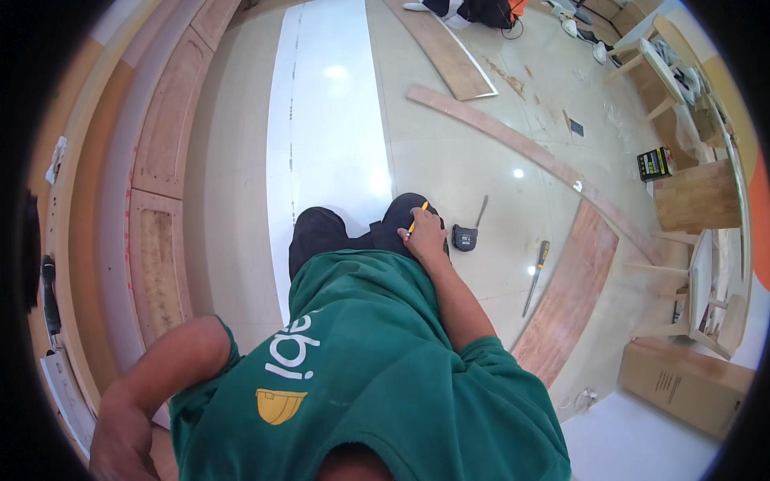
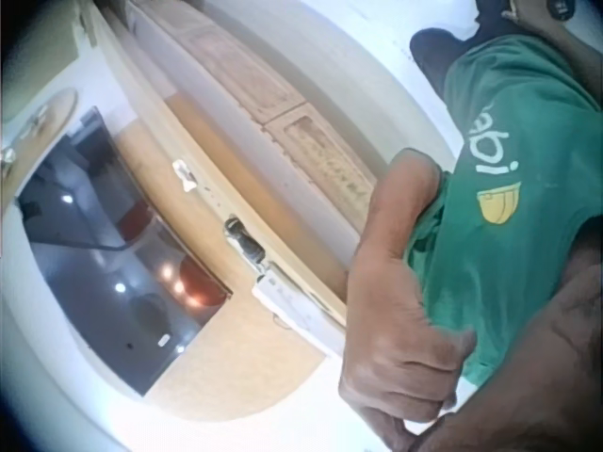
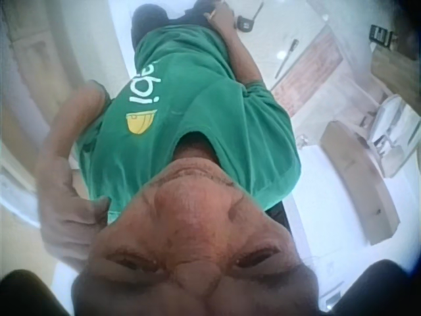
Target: The person measures and marks a white laminate sheet using a tape measure and pencil. They then use a wooden straightedge as a guide to cut the sheet with a utility knife, scoring it multiple times to separate a strip.
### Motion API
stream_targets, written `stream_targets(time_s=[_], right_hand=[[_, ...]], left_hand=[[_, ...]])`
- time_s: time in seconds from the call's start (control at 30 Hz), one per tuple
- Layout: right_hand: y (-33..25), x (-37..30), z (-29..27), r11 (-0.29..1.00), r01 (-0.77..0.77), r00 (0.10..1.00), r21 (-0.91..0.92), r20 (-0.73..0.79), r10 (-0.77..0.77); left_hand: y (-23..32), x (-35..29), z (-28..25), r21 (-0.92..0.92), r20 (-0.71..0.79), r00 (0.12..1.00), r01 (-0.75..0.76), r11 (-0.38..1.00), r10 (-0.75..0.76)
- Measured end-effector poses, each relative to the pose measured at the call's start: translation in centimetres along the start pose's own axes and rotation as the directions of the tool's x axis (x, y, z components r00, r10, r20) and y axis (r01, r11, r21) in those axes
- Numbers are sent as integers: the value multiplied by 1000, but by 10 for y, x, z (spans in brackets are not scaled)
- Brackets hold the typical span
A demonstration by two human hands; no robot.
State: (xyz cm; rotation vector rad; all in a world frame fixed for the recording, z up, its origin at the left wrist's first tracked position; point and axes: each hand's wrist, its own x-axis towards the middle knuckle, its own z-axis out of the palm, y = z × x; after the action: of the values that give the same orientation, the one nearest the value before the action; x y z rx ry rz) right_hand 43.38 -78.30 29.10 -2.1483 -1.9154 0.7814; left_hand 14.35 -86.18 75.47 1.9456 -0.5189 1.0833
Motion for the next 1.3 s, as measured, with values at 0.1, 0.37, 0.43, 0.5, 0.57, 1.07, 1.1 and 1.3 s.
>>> stream_targets(time_s=[0.1, 0.37, 0.43, 0.5, 0.57, 1.07, 1.1, 1.3], right_hand=[[3, 4, -4, 998, -59, 997, -22, -49, 58], [18, 12, 4, 990, -69, 996, 123, -47, 75], [18, 15, 6, 983, -94, 994, 158, -35, 101], [25, 16, 2, 981, -119, 991, 150, -41, 126], [21, 19, 10, 985, -84, 995, 153, -34, 90], [33, 12, 10, 969, -87, 987, 230, -110, 115], [26, 13, 11, 974, -63, 986, 217, -137, 94], [28, 16, 5, 964, -116, 988, 240, -68, 136]], left_hand=[[2, 1, 5, 17, -12, 990, 139, 990, -139], [-30, -56, -5, -241, 29, 967, 251, 938, -252], [-54, -83, -7, -197, -237, 823, 479, 855, -516], [-115, -127, 0, -240, -680, 301, 771, 591, -668], [-172, -212, -12, -293, -742, -54, 923, 250, -669], [-265, -421, 98, 203, -771, -188, 833, -515, -608], [-262, -428, 98, 197, -792, -163, 844, -499, -589], [-266, -401, 95, 213, -771, -194, 819, -532, -607]])
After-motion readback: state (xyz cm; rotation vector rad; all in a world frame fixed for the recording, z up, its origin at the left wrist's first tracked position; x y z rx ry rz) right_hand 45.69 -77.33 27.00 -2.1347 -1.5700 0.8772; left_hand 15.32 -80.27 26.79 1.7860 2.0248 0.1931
